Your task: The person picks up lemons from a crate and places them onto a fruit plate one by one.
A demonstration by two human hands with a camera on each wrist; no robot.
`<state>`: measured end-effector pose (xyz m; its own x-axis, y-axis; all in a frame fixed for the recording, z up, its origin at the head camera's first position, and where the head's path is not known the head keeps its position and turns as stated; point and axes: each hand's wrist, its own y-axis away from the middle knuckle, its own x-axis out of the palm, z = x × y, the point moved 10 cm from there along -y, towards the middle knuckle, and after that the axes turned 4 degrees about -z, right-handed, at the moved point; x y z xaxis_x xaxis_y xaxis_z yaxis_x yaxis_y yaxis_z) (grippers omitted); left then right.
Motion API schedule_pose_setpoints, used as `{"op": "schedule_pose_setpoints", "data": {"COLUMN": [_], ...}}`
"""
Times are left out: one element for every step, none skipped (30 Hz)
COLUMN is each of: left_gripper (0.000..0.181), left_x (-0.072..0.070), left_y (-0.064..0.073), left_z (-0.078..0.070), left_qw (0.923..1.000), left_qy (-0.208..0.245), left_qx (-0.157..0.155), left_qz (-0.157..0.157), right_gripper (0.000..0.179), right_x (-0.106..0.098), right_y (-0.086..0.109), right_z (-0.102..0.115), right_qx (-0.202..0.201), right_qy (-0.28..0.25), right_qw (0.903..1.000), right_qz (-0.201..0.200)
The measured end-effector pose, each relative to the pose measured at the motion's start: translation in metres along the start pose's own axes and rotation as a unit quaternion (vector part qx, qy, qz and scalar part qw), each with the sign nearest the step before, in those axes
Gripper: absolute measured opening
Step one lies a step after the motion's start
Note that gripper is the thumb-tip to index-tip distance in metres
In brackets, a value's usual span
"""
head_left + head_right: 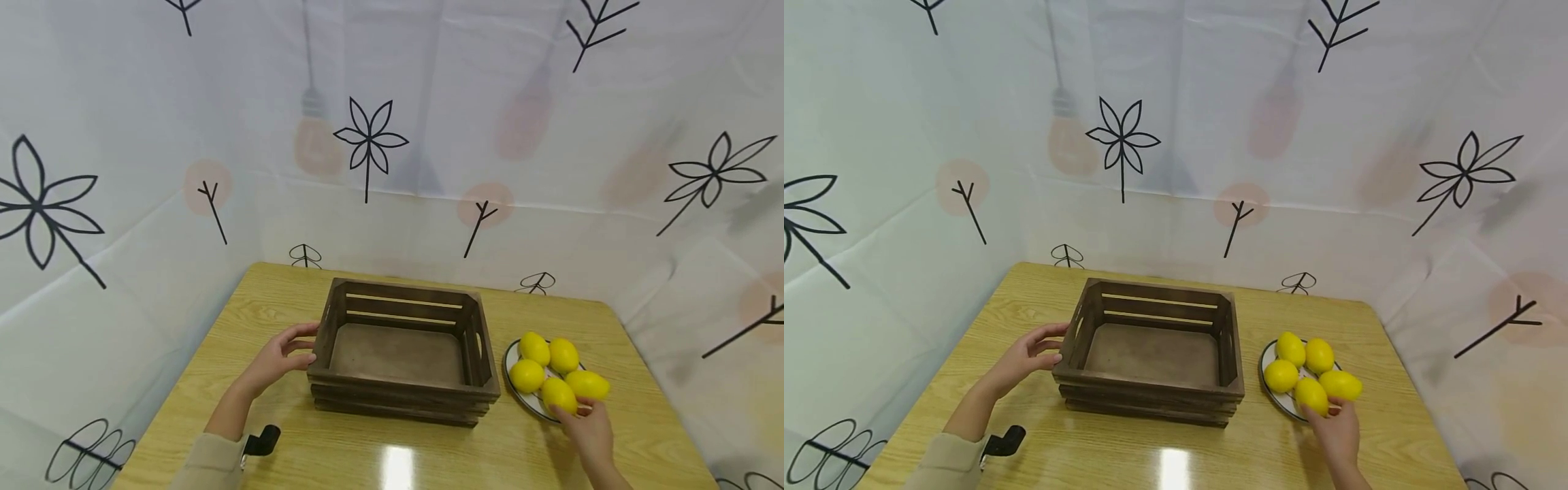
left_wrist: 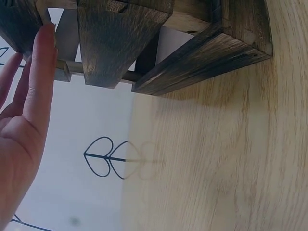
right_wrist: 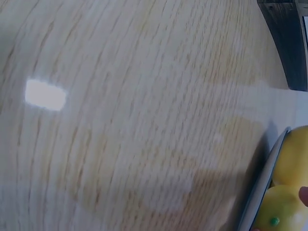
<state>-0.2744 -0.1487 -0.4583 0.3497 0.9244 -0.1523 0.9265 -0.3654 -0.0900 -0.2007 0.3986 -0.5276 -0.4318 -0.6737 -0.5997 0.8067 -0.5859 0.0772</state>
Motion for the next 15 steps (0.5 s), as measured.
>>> {"op": "schedule_pose_setpoints", "data": {"left_gripper": [0.057, 0.057, 0.057, 0.056, 0.056, 0.055, 0.053, 0.052, 0.051, 0.05, 0.049, 0.049, 0.049, 0.049, 0.049], "left_x": [0.0, 0.0, 0.0, -0.001, -0.002, -0.004, -0.006, -0.009, -0.012, -0.016, -0.021, -0.025, -0.03, -0.034, -0.038], "left_y": [0.0, 0.0, 0.0, 0.0, 0.001, 0.001, 0.001, 0.002, 0.002, 0.003, 0.004, 0.004, 0.005, 0.006, 0.006], "left_z": [0.001, 0.001, 0.002, 0.002, 0.002, 0.002, 0.003, 0.003, 0.002, 0.001, 0.001, 0.001, 0.0, -0.002, -0.004], "left_qw": [1.0, 1.0, 1.0, 1.0, 0.9999, 0.9999, 0.9997, 0.9995, 0.9991, 0.9984, 0.9975, 0.9962, 0.9942, 0.9912, 0.9875], "left_qy": [0.001, 0.001, 0.001, 0.002, 0.003, 0.004, 0.006, 0.005, 0.002, -0.001, -0.009, -0.022, -0.044, -0.068, -0.093], "left_qx": [0.0, -0.001, -0.002, -0.002, -0.001, 0.0, 0.002, 0.003, 0.006, 0.007, 0.006, 0.004, 0.001, -0.002, -0.004], "left_qz": [-0.001, -0.002, -0.003, -0.005, -0.009, -0.015, -0.023, -0.032, -0.043, -0.056, -0.07, -0.084, -0.098, -0.113, -0.127], "right_gripper": [0.069, 0.069, 0.069, 0.071, 0.073, 0.075, 0.078, 0.079, 0.081, 0.084, 0.085, 0.085, 0.082, 0.08, 0.08], "right_x": [0.0, -0.001, -0.003, -0.005, -0.007, -0.009, -0.012, -0.014, -0.016, -0.017, -0.02, -0.025, -0.03, -0.036, -0.042], "right_y": [0.0, 0.0, 0.0, -0.001, -0.002, -0.003, -0.005, -0.009, -0.012, -0.022, -0.028, -0.03, -0.032, -0.033, -0.032], "right_z": [-0.001, -0.003, -0.004, -0.006, -0.007, -0.009, -0.01, -0.014, -0.015, -0.024, -0.028, -0.026, -0.023, -0.019, -0.01], "right_qx": [0.003, 0.008, 0.011, 0.017, 0.022, 0.027, 0.032, 0.041, 0.044, 0.043, 0.044, 0.04, 0.035, 0.029, 0.017], "right_qy": [-0.003, -0.003, -0.005, -0.009, -0.012, -0.017, -0.02, -0.021, -0.028, -0.03, -0.033, -0.033, -0.029, -0.026, -0.024], "right_qw": [1.0, 1.0, 0.9999, 0.9997, 0.9995, 0.9992, 0.999, 0.9985, 0.9982, 0.998, 0.9977, 0.9977, 0.9978, 0.9979, 0.9981], "right_qz": [-0.001, -0.005, -0.011, -0.016, -0.021, -0.023, -0.026, -0.029, -0.03, -0.036, -0.04, -0.043, -0.048, -0.053, -0.055]}}
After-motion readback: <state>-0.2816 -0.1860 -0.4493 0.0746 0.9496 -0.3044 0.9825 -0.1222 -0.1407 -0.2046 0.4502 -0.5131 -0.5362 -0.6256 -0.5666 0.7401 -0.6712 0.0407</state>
